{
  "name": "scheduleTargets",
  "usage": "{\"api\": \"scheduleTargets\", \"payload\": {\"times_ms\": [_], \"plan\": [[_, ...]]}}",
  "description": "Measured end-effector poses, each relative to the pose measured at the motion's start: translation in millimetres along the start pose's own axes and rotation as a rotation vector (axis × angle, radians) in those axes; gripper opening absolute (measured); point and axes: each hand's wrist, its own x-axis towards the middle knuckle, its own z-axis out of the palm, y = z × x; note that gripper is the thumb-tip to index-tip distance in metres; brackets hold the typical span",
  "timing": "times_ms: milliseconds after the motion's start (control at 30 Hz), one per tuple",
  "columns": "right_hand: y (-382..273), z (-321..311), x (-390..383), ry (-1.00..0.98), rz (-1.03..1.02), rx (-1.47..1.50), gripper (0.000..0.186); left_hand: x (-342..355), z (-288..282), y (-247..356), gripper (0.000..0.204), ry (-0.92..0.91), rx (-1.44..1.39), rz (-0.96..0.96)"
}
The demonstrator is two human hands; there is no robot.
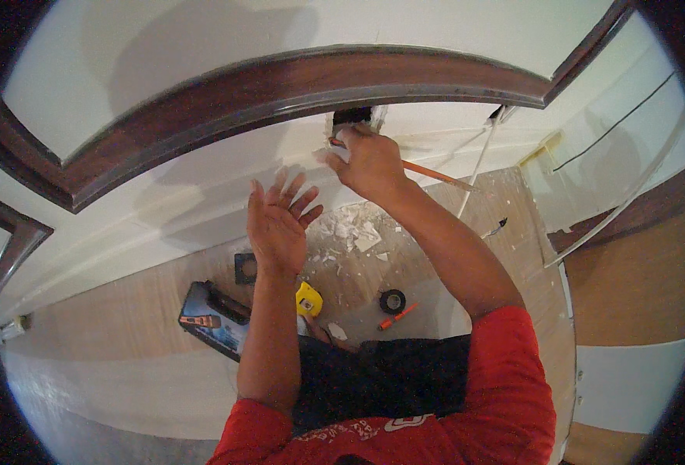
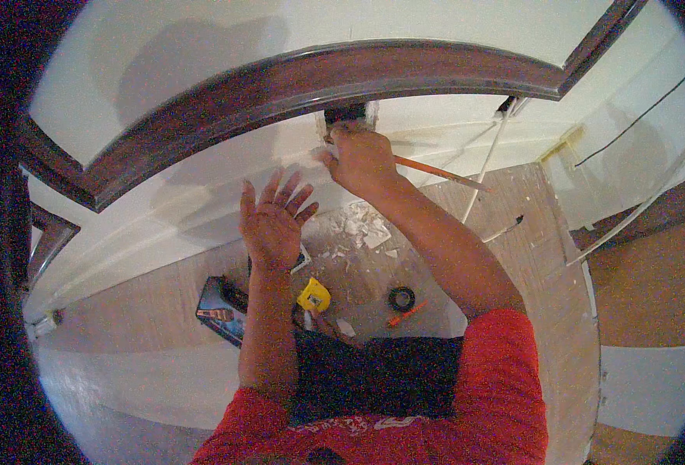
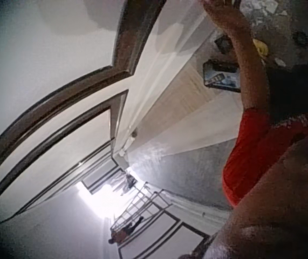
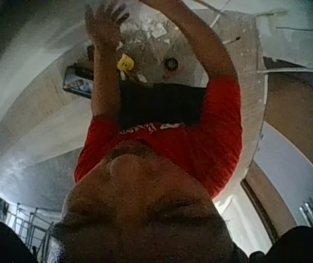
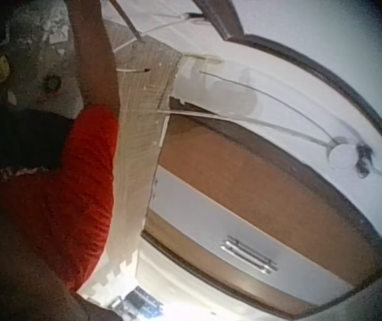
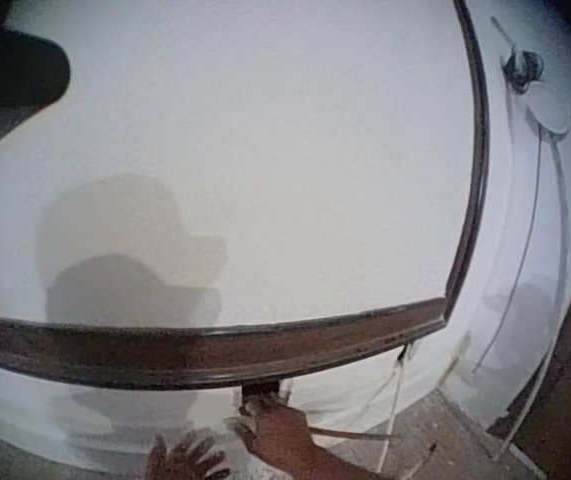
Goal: The person works on electrical wiring inside a wall opening, using a tool to manipulate wires and then placing a socket component into the wall.
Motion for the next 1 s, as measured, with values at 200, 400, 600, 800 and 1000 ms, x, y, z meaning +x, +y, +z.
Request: {"api": "scheduleTargets", "payload": {"times_ms": [200, 400, 600, 800, 1000], "plan": [[6.8, 7.7, 5.7, 0.045, 0.053, 0.117, 0.016, -0.3, -1.1, 1.5, 0.067, -0.027, -0.017, -0.002], [13.1, 8.1, 11.0, -0.065, 0.417, 0.689, 0.021, 0.1, -1.1, -0.8, 0.07, -0.013, -0.004, -0.004], [1.8, -48.2, -1.6, -0.019, 0.711, 1.239, 0.018, -0.7, -3.6, -0.2, 0.071, -0.017, -0.01, -0.009], [26.4, -21.2, -58.5, -0.359, 0.205, 0.411, 0.021, 1.7, -2.8, -3.8, 0.068, 0.019, 0.019, -0.034], [5.8, -1.6, -78.4, -0.334, 0.176, 0.299, 0.016, 5.1, -10.7, -10.0, 0.059, 0.086, 0.105, -0.063]]}}
